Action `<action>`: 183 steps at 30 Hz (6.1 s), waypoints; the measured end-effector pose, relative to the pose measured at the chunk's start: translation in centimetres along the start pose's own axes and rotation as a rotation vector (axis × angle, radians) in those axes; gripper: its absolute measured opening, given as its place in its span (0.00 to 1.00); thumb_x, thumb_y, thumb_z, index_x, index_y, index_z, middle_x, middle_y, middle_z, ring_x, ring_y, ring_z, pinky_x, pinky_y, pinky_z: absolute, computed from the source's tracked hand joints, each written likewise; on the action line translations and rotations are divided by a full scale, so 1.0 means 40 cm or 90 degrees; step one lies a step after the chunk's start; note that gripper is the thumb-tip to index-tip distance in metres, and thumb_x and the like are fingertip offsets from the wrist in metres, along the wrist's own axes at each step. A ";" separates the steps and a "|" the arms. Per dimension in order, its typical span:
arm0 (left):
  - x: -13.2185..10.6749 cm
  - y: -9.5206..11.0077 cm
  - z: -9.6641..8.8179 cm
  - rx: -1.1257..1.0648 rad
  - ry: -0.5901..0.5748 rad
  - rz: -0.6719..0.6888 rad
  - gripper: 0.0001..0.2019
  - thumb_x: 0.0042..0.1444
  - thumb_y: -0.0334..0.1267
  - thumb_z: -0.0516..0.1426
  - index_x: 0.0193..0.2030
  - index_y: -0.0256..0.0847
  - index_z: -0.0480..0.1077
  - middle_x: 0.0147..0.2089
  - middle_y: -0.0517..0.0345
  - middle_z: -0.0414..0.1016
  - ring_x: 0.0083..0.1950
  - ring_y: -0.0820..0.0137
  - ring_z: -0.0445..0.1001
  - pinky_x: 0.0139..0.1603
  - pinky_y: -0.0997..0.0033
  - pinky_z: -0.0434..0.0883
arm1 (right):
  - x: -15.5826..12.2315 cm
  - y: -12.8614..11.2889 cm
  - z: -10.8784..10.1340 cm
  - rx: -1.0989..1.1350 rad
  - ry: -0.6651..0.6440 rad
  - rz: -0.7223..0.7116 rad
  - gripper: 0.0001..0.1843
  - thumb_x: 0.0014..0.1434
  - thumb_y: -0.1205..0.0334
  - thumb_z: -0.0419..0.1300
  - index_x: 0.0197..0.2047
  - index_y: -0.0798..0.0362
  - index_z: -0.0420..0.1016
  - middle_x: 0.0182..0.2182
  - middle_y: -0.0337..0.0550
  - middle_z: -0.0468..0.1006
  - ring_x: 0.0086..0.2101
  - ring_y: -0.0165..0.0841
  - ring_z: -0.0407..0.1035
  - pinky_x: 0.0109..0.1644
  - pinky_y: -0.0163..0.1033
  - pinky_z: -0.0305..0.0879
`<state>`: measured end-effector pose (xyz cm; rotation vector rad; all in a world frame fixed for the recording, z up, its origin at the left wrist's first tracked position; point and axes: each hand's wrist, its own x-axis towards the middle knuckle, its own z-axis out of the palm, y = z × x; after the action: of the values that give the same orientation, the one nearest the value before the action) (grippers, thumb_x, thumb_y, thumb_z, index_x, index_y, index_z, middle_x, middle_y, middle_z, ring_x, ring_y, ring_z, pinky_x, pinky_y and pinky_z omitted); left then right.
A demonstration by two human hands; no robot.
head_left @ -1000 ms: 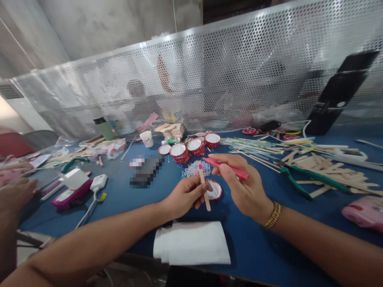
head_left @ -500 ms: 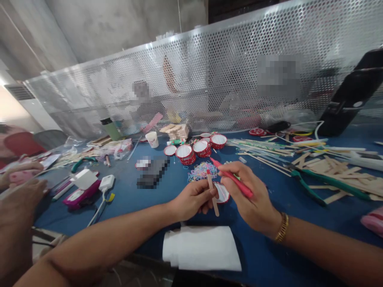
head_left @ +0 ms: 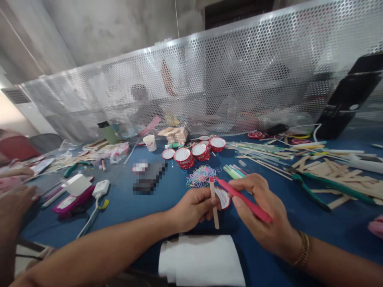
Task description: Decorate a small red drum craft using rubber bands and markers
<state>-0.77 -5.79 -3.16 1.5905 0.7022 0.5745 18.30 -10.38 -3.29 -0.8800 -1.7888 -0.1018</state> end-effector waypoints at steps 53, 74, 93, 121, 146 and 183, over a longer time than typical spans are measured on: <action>-0.006 -0.013 -0.004 0.086 -0.013 -0.004 0.20 0.64 0.53 0.50 0.36 0.37 0.67 0.24 0.63 0.64 0.21 0.80 0.60 0.20 0.81 0.59 | 0.007 0.009 -0.010 -0.015 -0.025 -0.014 0.06 0.58 0.70 0.57 0.36 0.48 0.67 0.31 0.34 0.76 0.33 0.32 0.72 0.54 0.51 0.56; -0.006 -0.015 -0.003 0.065 -0.008 0.004 0.20 0.64 0.54 0.51 0.35 0.37 0.66 0.24 0.64 0.63 0.20 0.80 0.59 0.19 0.82 0.58 | 0.003 0.017 -0.003 -0.005 -0.028 -0.022 0.07 0.60 0.70 0.57 0.38 0.48 0.66 0.33 0.36 0.75 0.34 0.32 0.70 0.53 0.52 0.55; -0.006 -0.010 -0.005 0.092 -0.013 0.003 0.20 0.64 0.53 0.50 0.35 0.37 0.66 0.24 0.64 0.63 0.20 0.81 0.59 0.19 0.82 0.58 | 0.008 0.019 -0.005 0.017 -0.022 -0.036 0.07 0.60 0.71 0.56 0.39 0.49 0.66 0.33 0.36 0.74 0.35 0.31 0.69 0.50 0.49 0.56; -0.007 -0.014 -0.006 0.083 -0.003 -0.006 0.19 0.64 0.53 0.50 0.35 0.37 0.66 0.24 0.65 0.63 0.20 0.81 0.58 0.19 0.81 0.57 | 0.010 0.021 -0.004 0.023 -0.035 -0.023 0.07 0.61 0.71 0.55 0.38 0.49 0.66 0.34 0.36 0.74 0.35 0.32 0.69 0.49 0.47 0.57; -0.007 -0.010 -0.002 0.090 -0.005 -0.003 0.19 0.64 0.53 0.50 0.35 0.37 0.66 0.24 0.65 0.63 0.20 0.81 0.58 0.19 0.81 0.57 | 0.011 0.014 -0.009 0.026 -0.048 -0.021 0.07 0.61 0.71 0.54 0.37 0.48 0.65 0.33 0.36 0.75 0.34 0.32 0.68 0.48 0.47 0.59; -0.007 -0.009 -0.004 0.083 -0.011 0.008 0.19 0.65 0.53 0.50 0.35 0.37 0.65 0.24 0.64 0.63 0.20 0.81 0.58 0.19 0.81 0.56 | 0.011 0.017 -0.009 0.026 -0.036 -0.016 0.07 0.61 0.71 0.54 0.37 0.48 0.65 0.32 0.37 0.75 0.34 0.32 0.69 0.48 0.47 0.60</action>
<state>-1.11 -5.87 -3.48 1.7202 0.7299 0.5317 18.93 -9.82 -3.00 -0.8380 -1.8483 -0.0574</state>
